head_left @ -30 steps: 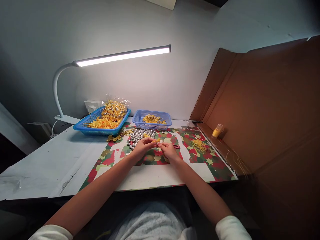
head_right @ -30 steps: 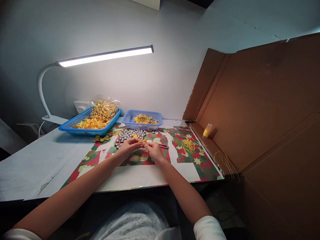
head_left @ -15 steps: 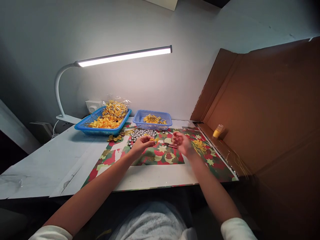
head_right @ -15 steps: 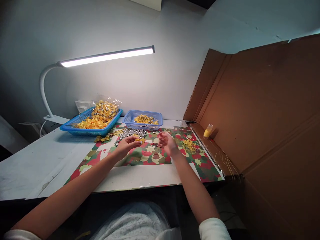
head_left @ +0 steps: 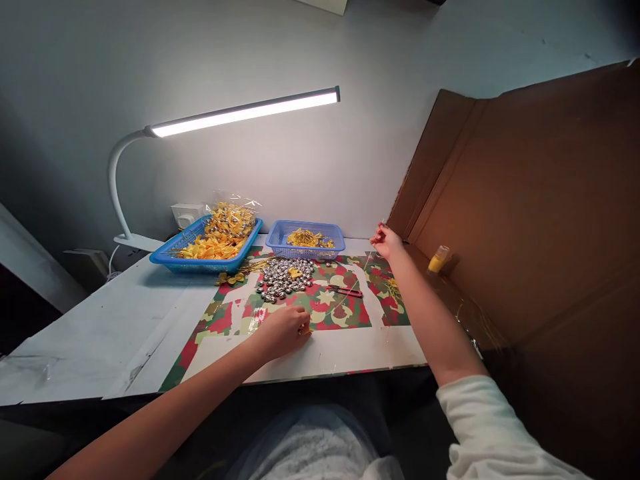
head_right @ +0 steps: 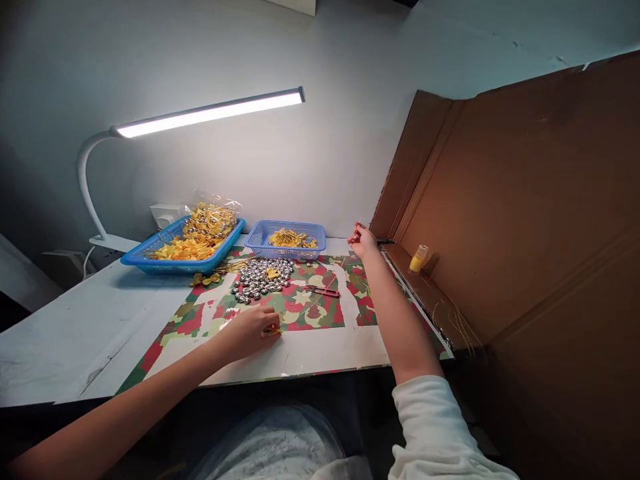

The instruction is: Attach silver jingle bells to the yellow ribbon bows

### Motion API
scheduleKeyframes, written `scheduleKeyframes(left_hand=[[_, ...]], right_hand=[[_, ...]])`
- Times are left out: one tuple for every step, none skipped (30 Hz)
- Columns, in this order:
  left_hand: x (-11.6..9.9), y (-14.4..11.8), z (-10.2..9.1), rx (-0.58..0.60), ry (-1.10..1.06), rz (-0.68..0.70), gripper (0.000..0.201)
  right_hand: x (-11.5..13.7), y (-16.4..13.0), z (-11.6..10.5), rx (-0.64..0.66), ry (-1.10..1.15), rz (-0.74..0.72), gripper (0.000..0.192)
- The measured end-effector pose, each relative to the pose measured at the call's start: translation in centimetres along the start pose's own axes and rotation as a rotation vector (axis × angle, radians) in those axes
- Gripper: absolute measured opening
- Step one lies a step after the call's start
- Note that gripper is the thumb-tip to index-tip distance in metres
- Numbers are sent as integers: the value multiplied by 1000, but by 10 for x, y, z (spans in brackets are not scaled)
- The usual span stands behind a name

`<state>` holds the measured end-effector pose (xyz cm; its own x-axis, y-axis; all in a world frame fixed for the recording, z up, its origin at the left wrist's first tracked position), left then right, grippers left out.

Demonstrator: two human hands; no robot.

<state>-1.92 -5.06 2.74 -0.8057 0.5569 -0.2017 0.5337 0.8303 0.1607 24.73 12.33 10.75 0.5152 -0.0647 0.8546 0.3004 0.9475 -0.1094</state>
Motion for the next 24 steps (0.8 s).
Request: scheduleKeyframes(left_hand=[[2,-1,0,-15,-34,5,10],[3,-2,0,-38,-64,25,13],[5,-4,0,-64,-89,60,16],[6,-6,0,-86,-108,110,17],[6,-8,1,-105,-119,167,17],[6,-10,1,-123,-124,220,17],[7,-11,2,-140,-124,267,17],[7,-12,3,-153,-123,305,18],[8,-13,3,-161,-125,337,18],[9,-13,4,-162,-131,367,18],[11,-12,4,-154,-143,399,18],[12,-12,4,-135,-156,436,17],[14,-11,3,-111,-167,473,17],[16,-10,2,-87,-173,504,18],[18,-9,1,-67,-170,527,18],[20,-9,0,-50,-155,542,18],[22,-9,-1,-36,-128,551,19],[23,-9,-2,-28,-93,556,20],[23,-9,-2,-26,-56,559,22],[23,-9,-2,-25,-20,559,23],[22,-10,-2,-23,15,560,23],[20,-10,-2,-21,48,561,23],[17,-11,-2,-19,77,563,24],[14,-11,-2,-14,103,564,24]], right_hand=[[-3,7,0,-22,-26,15,23],[-7,15,-2,-44,-47,26,24],[-12,21,-3,-64,-66,36,23],[-17,27,-5,-88,-89,46,23],[-22,33,-6,-112,-114,56,21],[-27,38,-8,-134,-140,67,18],[-33,42,-8,-151,-166,79,13],[-38,45,-8,-164,-192,91,9],[-43,48,-8,-174,-217,102,12],[-48,51,-6,-180,-241,112,20],[-52,53,-5,-185,-265,119,27],[-56,55,-3,-188,-287,124,32],[-59,57,-2,-191,-308,126,34],[-61,59,0,-194,-328,125,34],[-63,61,0,-198,-346,123,34],[-64,64,0,-205,-363,118,33],[-65,66,0,-216,-378,111,33],[-65,69,0,-230,-392,102,33],[-64,72,-1,-247,-405,92,32],[-63,75,-2,-265,-416,82,32],[-62,77,-3,-282,-427,72,32],[-61,80,-3,-296,-436,63,33],[-61,81,-3,-306,-445,56,33],[-61,82,-2,-311,-453,51,33]])
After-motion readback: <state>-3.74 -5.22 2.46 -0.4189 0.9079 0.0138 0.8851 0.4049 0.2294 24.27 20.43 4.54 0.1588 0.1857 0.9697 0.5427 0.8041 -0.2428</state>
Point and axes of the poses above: each hand's wrist, its own y-axis towards the middle knuckle, its own z-axis out of the palm, x = y × z, the point moved 2 cm from there along y, towards the middle knuckle, and after that the axes turned 5 degrees about -x, right-handed, at the moved point
